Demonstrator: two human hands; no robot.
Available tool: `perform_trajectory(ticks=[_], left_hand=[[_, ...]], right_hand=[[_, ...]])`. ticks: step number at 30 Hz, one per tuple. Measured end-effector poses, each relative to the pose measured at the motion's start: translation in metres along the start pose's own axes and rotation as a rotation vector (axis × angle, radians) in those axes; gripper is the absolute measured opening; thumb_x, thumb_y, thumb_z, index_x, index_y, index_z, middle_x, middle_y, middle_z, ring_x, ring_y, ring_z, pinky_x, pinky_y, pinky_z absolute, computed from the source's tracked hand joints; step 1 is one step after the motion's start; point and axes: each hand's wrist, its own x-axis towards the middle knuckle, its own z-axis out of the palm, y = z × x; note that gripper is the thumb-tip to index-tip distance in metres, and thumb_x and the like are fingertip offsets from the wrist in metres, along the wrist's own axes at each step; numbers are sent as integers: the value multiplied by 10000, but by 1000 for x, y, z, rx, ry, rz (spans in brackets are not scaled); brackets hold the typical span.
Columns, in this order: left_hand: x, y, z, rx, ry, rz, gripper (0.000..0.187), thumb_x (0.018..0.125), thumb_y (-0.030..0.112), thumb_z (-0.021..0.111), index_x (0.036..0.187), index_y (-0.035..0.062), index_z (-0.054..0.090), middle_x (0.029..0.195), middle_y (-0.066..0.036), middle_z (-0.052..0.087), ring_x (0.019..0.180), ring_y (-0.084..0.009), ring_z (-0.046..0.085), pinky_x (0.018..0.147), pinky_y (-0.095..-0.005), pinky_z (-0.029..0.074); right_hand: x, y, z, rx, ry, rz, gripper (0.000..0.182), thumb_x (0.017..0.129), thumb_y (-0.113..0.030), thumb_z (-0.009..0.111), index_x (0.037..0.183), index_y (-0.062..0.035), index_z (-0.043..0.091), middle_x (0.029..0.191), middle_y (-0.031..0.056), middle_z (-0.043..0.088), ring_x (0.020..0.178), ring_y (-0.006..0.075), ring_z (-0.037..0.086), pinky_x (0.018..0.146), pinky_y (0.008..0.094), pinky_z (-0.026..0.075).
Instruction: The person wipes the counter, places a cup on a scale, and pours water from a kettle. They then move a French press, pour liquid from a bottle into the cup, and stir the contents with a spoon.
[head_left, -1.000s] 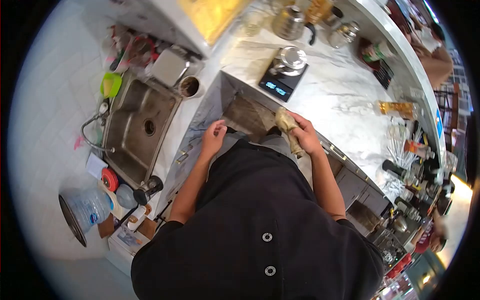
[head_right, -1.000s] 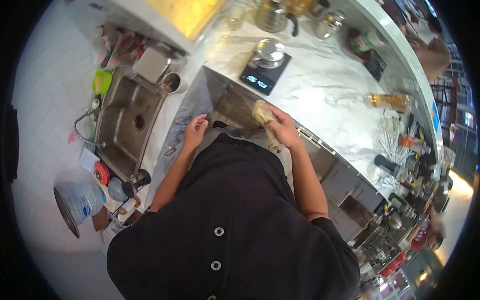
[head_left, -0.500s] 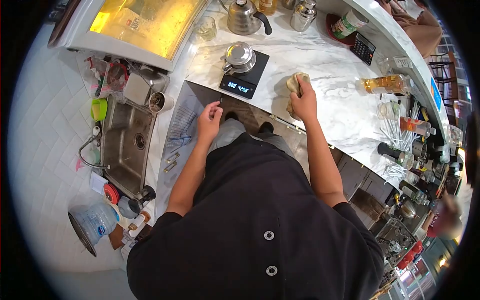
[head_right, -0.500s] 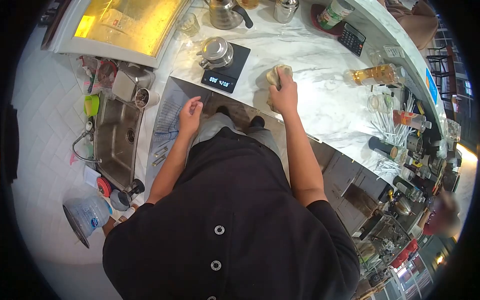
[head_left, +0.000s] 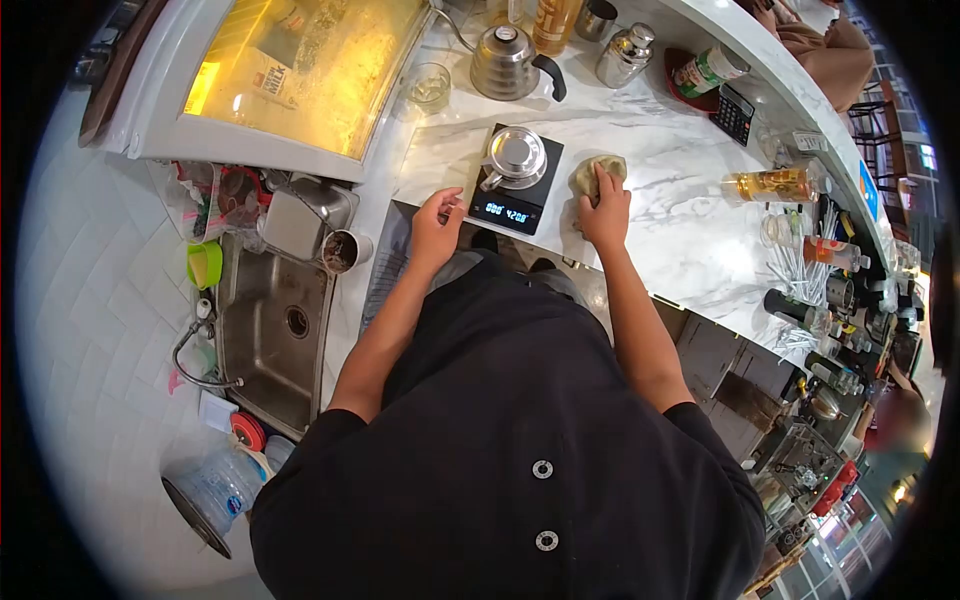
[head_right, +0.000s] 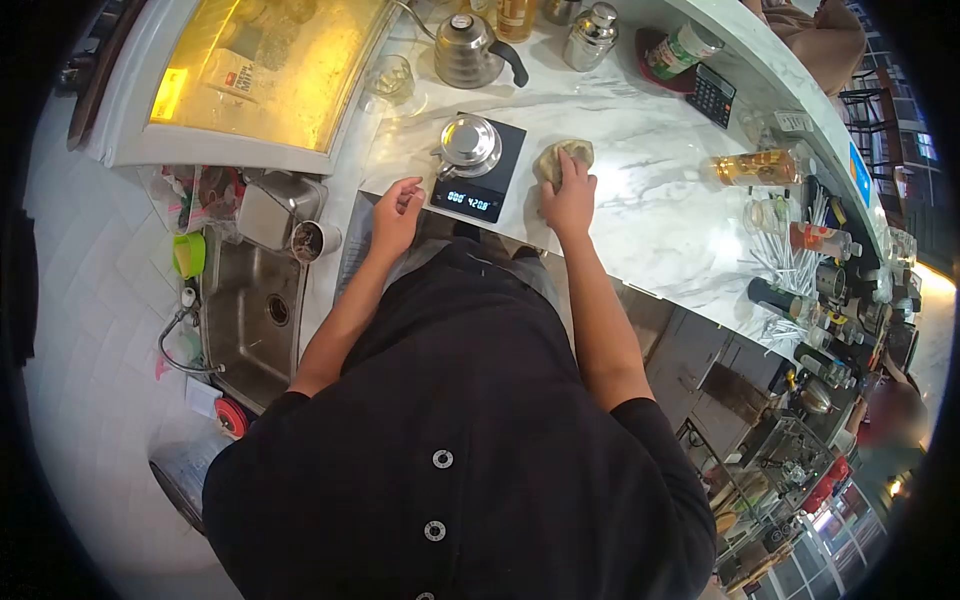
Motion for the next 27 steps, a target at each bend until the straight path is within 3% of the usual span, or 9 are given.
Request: perform_trajectory(ticks=[9,15,18,21,23,27], left_hand=[[25,-1,-7,-12,-77,54,300,958,146,706,1237,35,710,998,-43,735,850,-115,650,724,-289,512],[25,7,-4,-10,-103,29,345,945,178,717,1270,65,699,1031,-34,741,882,-134,667,810,-325,503],[27,16,-10,15,-117,75,385,934,179,718,1304,80,681,1070,-32,742,908,-138,672,851,-352,497],[33,25,-17,-42,-116,130,401,930,163,710,1322,90,670,1103,-35,741,928,-140,675,861,-358,495],[36,37,-20,-54,-125,147,414,915,167,725,1316,83,666,1121,-45,739,960,-149,678,875,-357,492],[42,67,-27,-94,-213,284,411,897,185,753,1280,59,673,1127,-65,736,994,-163,670,903,-342,482]], right_hand=[[-6,-7,5,-9,134,-59,675,803,-104,722,1461,-131,576,1392,120,591,1128,395,547,1003,460,489],[-1,-18,-14,-18,47,-33,661,820,-172,765,1455,-154,584,1423,150,577,1152,415,573,994,480,508],[4,-42,-46,-85,-47,142,635,846,-247,792,1444,-160,593,1422,171,571,1179,432,583,1006,492,508],[17,-47,-56,-103,107,77,561,878,-290,789,1396,-143,633,1408,185,580,1205,425,587,999,492,512],[30,-52,-63,77,177,-139,471,900,-279,771,1335,-126,677,1346,193,619,1200,395,602,969,482,529],[49,-91,-82,247,104,-181,431,910,-269,764,1305,-110,698,1319,175,651,1214,361,606,981,470,521]])
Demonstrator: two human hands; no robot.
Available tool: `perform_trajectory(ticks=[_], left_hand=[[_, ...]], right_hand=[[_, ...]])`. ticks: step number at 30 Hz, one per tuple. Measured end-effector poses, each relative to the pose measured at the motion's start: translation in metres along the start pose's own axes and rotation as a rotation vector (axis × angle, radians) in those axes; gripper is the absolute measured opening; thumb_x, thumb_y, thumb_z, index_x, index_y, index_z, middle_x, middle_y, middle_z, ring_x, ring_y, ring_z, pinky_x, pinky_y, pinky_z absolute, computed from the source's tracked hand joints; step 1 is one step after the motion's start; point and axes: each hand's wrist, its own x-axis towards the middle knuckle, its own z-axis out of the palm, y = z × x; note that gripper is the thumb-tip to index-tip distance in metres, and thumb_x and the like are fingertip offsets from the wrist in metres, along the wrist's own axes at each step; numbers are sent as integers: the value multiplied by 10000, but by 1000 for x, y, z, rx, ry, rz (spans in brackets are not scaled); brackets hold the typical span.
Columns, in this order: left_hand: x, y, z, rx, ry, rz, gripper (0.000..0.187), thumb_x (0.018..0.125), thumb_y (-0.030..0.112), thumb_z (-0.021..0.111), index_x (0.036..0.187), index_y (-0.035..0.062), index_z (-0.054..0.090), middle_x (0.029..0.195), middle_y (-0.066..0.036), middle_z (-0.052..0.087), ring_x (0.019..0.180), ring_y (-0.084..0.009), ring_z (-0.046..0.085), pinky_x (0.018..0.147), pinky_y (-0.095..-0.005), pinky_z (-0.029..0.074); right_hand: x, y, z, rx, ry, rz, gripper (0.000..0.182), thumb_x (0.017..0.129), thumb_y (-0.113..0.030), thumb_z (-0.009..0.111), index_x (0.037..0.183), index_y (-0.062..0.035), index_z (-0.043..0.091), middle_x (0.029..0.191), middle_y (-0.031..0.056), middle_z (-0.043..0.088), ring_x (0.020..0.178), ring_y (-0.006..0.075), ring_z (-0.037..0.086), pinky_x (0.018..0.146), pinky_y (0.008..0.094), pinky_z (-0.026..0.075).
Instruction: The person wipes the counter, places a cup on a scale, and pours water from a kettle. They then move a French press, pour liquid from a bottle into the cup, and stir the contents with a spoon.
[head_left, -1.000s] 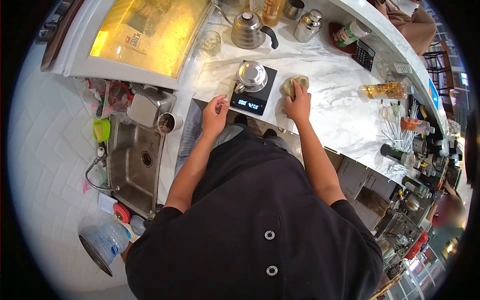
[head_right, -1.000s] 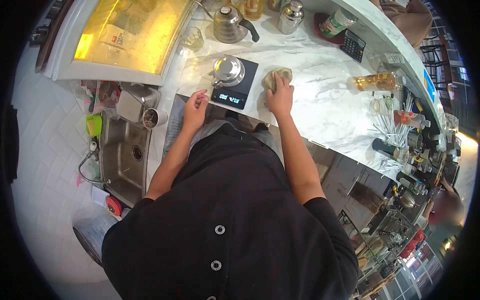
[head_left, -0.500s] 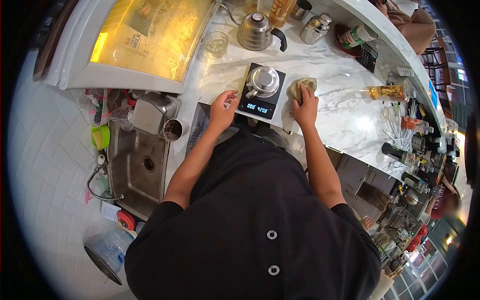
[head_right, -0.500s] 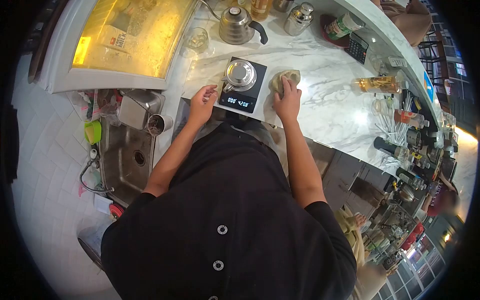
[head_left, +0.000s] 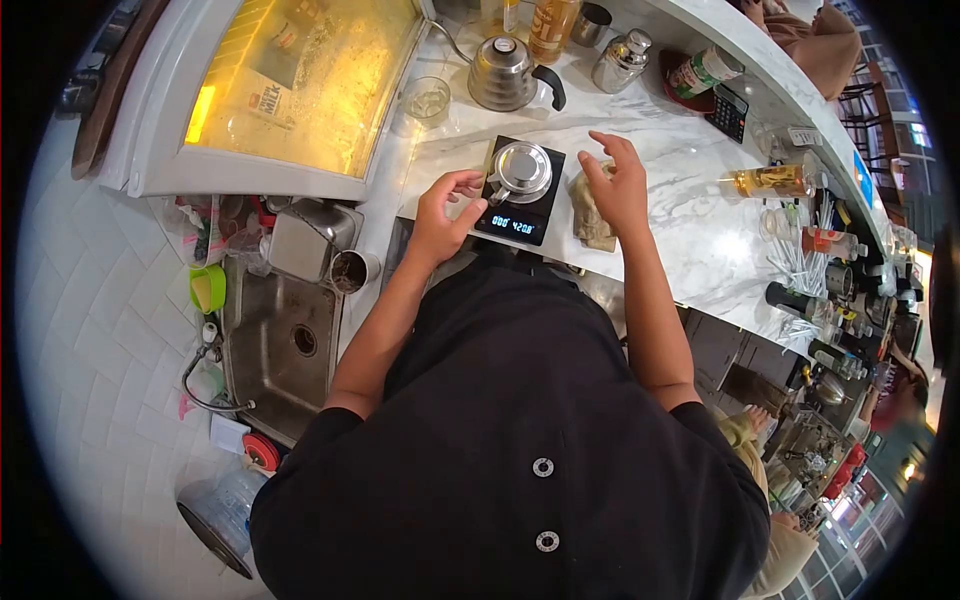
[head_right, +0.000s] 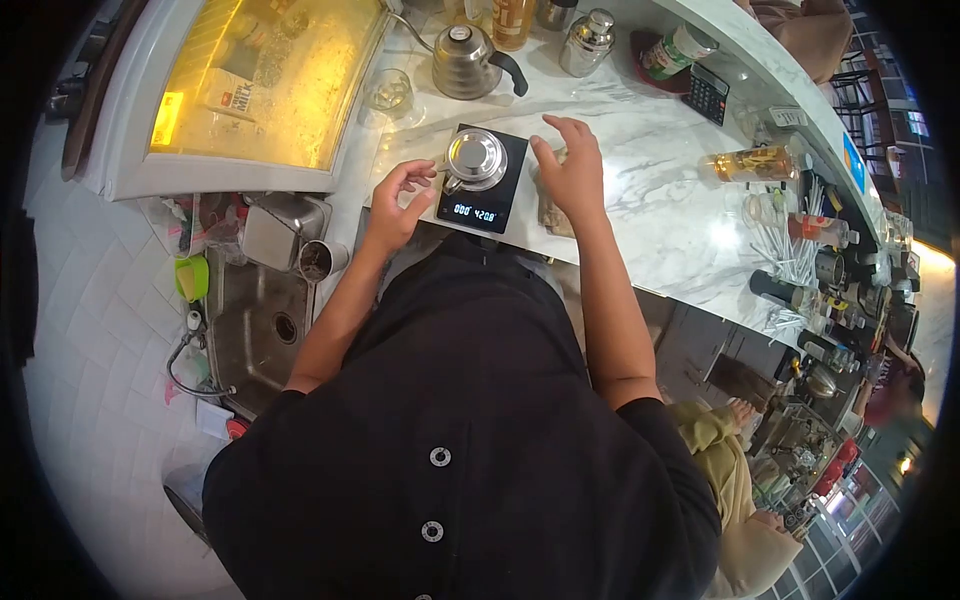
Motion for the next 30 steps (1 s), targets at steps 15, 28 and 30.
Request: perform_trajectory(ticks=[15,28,30], left_hand=[[11,6,4,87,-83,44,314,837,229,847,1059,47,719,1044,-71,722,990,-199,676,894,-355,494],[12,1,6,31,-121,108,219,851,183,831,971,31,730,1032,-96,721,987,-217,675,884,-338,492],[12,1,6,34,-123,96,226,858,191,823,994,36,731,1036,-89,724,984,-210,675,882,-337,490]], right_hand=[[5,-63,6,131,-487,-240,745,743,-138,884,1437,-152,615,1526,94,541,1420,329,470,1172,437,425],[9,-65,9,181,-466,-226,743,757,-131,868,1450,-146,600,1483,111,575,1388,335,507,1155,422,431],[10,-65,8,217,-377,-249,695,771,-155,858,1424,-143,620,1438,111,601,1342,335,539,1117,418,463]])
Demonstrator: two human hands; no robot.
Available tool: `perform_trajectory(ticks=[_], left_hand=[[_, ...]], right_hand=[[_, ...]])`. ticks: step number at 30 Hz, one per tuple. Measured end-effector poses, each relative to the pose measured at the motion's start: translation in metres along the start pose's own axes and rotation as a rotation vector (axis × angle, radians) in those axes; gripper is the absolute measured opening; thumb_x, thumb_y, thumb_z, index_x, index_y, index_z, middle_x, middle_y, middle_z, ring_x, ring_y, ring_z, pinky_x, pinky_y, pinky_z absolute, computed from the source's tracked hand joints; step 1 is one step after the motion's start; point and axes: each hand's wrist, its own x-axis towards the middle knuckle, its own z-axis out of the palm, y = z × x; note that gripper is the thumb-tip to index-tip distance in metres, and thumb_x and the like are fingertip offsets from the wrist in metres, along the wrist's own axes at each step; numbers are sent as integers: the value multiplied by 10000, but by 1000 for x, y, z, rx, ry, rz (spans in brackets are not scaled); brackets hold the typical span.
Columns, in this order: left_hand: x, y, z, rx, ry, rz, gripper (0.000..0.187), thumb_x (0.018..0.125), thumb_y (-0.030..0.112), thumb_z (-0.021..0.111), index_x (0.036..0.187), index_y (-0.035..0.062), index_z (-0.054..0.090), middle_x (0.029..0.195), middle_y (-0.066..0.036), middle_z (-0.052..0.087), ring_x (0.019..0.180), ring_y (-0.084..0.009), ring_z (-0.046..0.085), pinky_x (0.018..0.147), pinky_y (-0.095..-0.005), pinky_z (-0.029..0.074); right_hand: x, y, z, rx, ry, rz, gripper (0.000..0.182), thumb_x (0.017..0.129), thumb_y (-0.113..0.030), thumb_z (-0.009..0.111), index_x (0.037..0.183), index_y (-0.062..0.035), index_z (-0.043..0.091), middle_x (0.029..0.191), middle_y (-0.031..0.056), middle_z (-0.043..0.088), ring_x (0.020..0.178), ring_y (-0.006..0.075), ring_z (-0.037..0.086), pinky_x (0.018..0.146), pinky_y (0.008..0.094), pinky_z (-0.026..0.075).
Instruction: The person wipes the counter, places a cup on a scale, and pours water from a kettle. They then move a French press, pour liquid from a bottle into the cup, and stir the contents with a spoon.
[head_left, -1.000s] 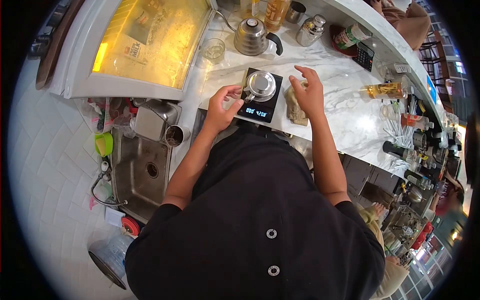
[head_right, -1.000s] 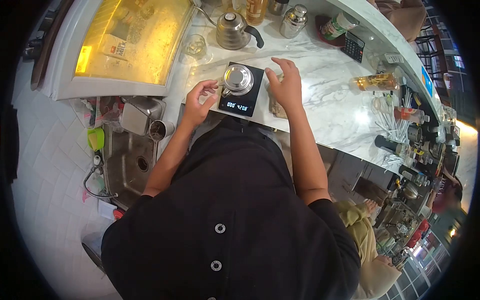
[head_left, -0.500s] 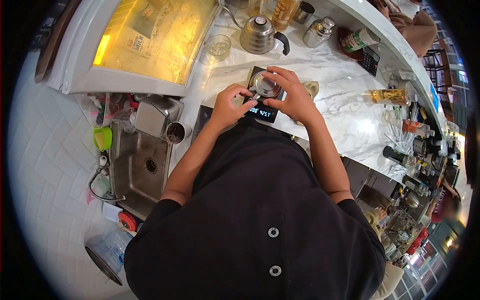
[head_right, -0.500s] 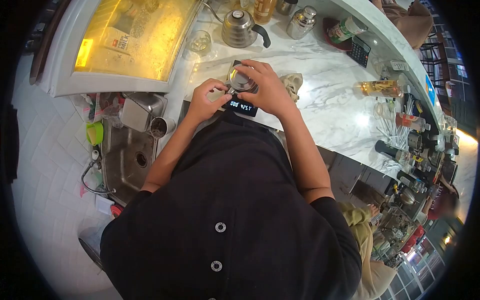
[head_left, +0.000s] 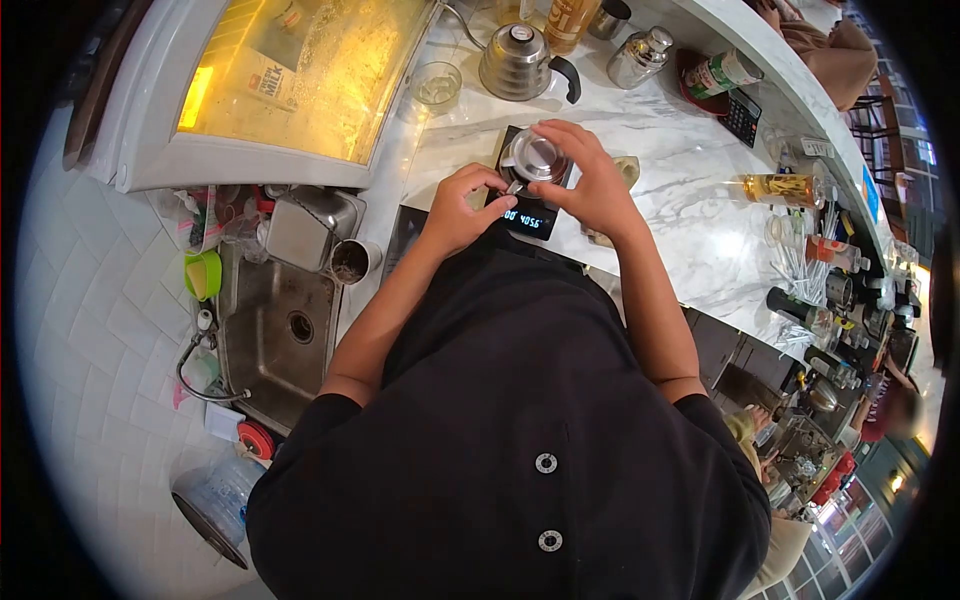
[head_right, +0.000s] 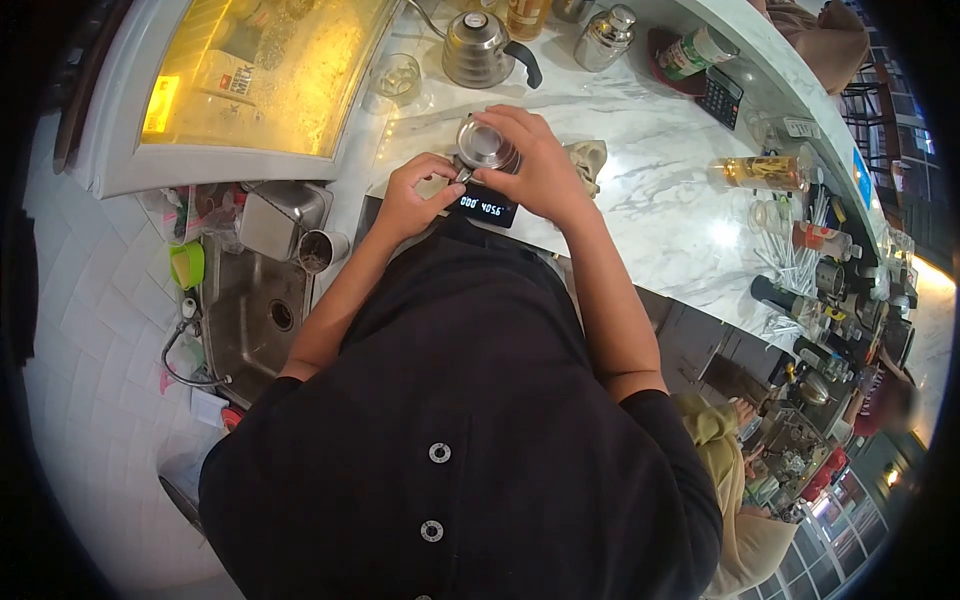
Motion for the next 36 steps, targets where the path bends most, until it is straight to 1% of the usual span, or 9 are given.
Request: perform_trajectory(ticks=[4,7,11,14,16,19,23,29,36], left_hand=[[-1,7,-3,-15,16,-49,249,890,215,779,1075,56,730,1048,-68,733,984,-190,675,880,-335,482],[-2,0,-7,-40,65,-17,273,885,201,794,1099,43,737,1024,-81,738,971,-194,690,900,-352,513],[-5,-18,-9,-22,81,-63,291,911,231,765,1137,51,731,1048,-71,744,974,-179,689,901,-360,502],[-3,-24,-11,-59,113,-57,316,921,260,751,1158,53,726,1060,-66,750,972,-174,691,900,-366,492],[-3,-34,-10,-91,151,-109,291,937,249,744,1151,53,727,1058,-59,755,973,-156,687,883,-351,498],[-1,-48,-8,-115,223,-181,260,963,242,732,1141,53,730,1044,-54,755,971,-134,683,849,-319,505],[2,-62,-9,-105,274,-259,241,979,238,728,1133,53,734,1024,-54,754,952,-127,681,810,-289,509],[3,-83,-8,-24,339,-341,241,972,230,739,1114,36,738,970,-61,752,897,-141,684,817,-296,532],[3,-103,-5,29,286,-341,236,978,200,730,1128,18,731,997,-83,756,914,-157,698,843,-308,548]], right_hand=[[1,8,-15,116,153,46,669,783,-202,872,1403,-130,630,1419,104,623,1318,305,581,1094,413,477],[-3,23,-28,162,329,226,651,803,-272,878,1382,-97,639,1402,104,641,1255,257,635,1022,437,516],[-12,53,-35,131,420,384,652,815,-276,872,1396,-87,644,1378,144,657,1251,254,636,985,431,529],[-18,79,-32,88,422,486,637,808,-279,874,1372,-70,661,1360,151,665,1240,260,640,979,419,527],[-17,90,-30,134,415,484,608,794,-270,868,1332,-58,680,1330,157,676,1193,303,655,963,430,528],[-21,139,-10,-205,353,342,592,775,-264,835,1310,-67,677,1320,164,674,1182,349,608,1019,472,473],[-16,166,7,-403,307,448,588,761,-286,836,1313,-145,689,1332,134,665,1194,380,571,1034,476,478],[1,169,19,-510,254,565,560,771,-303,824,1307,-200,695,1369,70,656,1224,373,563,1016,499,514],[7,177,33,-572,238,590,556,787,-305,821,1319,-218,685,1407,73,634,1277,366,554,1040,510,506]])
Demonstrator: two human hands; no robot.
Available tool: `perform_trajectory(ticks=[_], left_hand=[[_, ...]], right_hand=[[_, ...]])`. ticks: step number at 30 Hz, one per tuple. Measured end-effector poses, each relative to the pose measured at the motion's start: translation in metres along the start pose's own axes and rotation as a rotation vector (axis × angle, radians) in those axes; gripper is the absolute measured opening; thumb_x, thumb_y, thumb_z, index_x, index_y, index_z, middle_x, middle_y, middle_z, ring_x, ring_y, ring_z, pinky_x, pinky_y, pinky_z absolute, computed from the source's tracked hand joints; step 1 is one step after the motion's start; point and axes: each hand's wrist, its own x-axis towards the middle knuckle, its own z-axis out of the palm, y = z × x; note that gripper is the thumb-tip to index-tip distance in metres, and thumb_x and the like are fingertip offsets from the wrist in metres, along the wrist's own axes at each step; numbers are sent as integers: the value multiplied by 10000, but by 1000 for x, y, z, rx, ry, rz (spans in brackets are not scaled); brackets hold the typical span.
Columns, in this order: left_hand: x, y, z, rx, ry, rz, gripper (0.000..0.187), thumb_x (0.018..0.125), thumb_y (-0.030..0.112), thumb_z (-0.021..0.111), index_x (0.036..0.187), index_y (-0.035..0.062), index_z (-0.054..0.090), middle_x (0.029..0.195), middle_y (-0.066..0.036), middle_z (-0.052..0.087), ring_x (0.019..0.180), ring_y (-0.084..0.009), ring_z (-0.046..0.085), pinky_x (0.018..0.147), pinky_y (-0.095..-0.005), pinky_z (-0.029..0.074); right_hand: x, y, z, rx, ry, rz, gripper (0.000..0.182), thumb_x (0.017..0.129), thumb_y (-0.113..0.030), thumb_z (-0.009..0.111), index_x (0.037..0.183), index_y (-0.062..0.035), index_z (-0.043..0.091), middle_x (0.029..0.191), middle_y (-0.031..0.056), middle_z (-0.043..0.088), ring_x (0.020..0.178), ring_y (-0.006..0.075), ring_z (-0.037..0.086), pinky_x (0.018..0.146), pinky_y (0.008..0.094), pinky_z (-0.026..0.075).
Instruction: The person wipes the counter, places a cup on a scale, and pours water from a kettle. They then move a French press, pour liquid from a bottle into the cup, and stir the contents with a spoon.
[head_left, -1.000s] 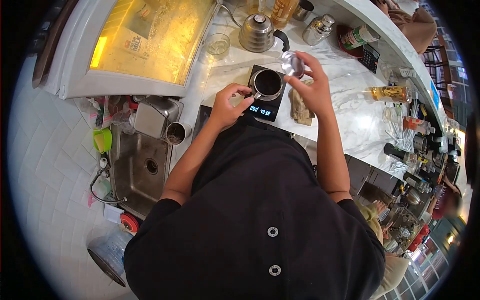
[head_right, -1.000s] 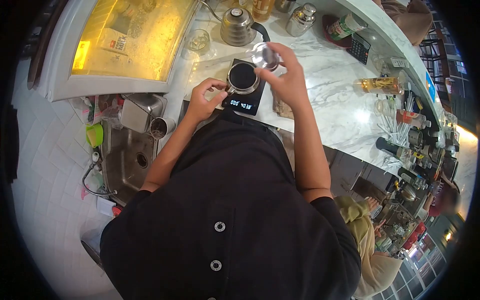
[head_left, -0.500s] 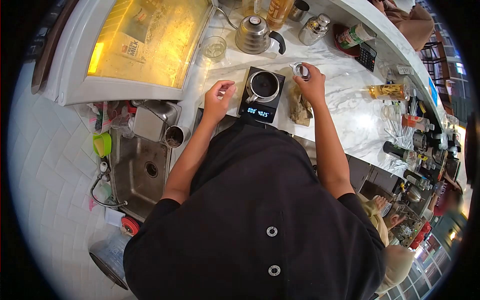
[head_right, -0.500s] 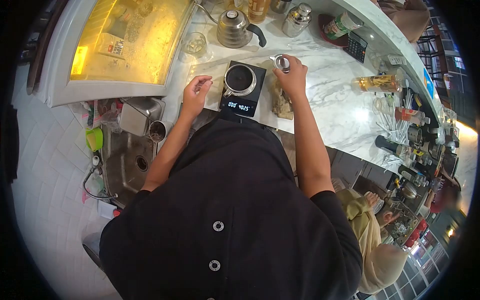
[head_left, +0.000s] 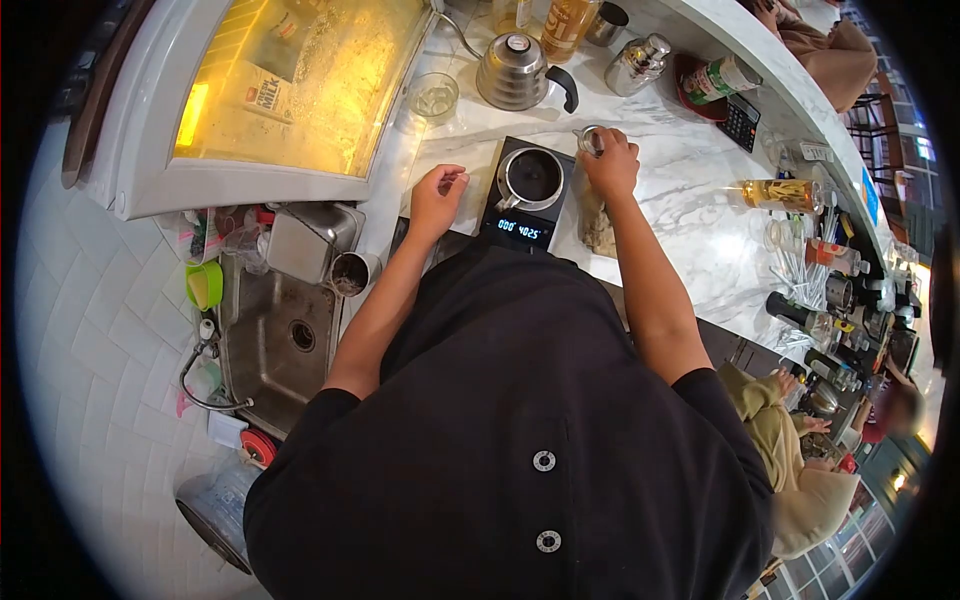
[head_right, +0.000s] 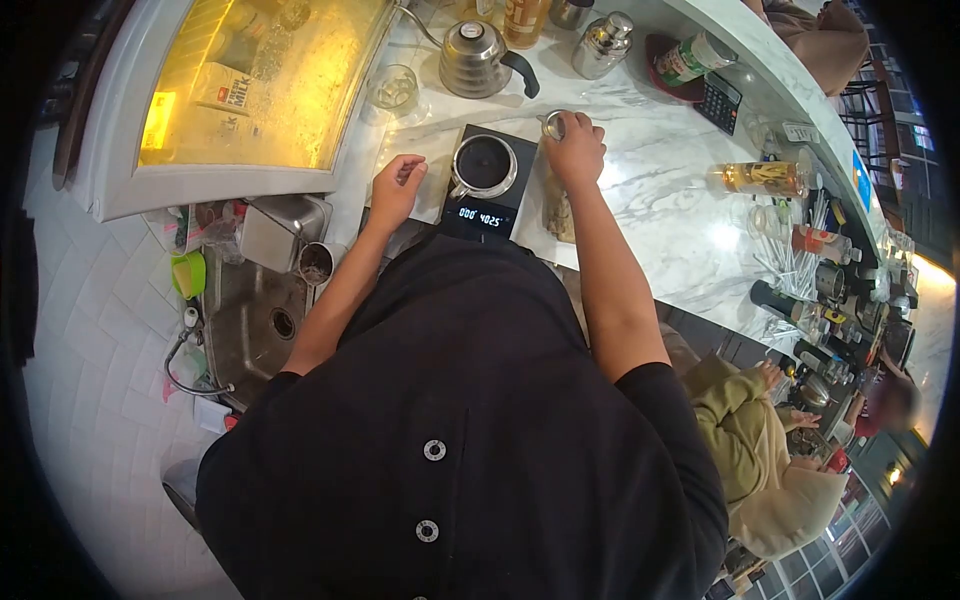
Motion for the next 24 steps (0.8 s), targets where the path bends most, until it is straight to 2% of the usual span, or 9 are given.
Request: perform_trajectory(ticks=[5,7,15,21,23,24], left_hand=[[0,5,1,78,-40,-3,244,983,196,730,1150,19,725,1024,-77,755,937,-155,695,858,-311,547],[1,5,2,77,-24,38,250,949,195,754,1118,11,734,967,-117,761,871,-191,719,801,-327,565],[-1,11,-1,98,-47,51,247,945,191,754,1117,14,734,964,-115,756,858,-188,714,793,-326,561],[-5,8,-6,50,-35,34,255,944,183,750,1136,15,731,986,-103,755,862,-180,706,802,-321,560],[-7,7,-10,39,-28,23,261,945,181,749,1146,15,728,992,-98,754,864,-177,704,802,-320,560],[-8,10,-13,46,-49,-3,272,966,188,734,1174,14,718,1033,-100,753,915,-175,703,836,-319,559]], right_hand=[[-1,5,1,76,35,-44,548,759,-284,858,1283,-202,719,1435,97,623,1281,383,544,1053,487,511],[-4,8,3,82,48,-49,557,748,-279,870,1280,-200,725,1446,103,618,1278,387,544,1053,483,514],[-8,10,9,113,78,-60,596,732,-283,890,1298,-199,721,1466,118,607,1281,391,543,1047,483,521],[-7,2,0,118,99,-63,542,792,-241,842,1309,-162,705,1451,156,606,1290,394,544,1071,494,499],[-4,-1,-8,240,179,-116,496,837,-243,806,1305,-123,697,1393,191,632,1275,400,566,1073,486,483],[0,-6,-14,241,175,-119,496,837,-243,806,1305,-123,697,1393,191,632,1275,400,566,1073,486,483]])
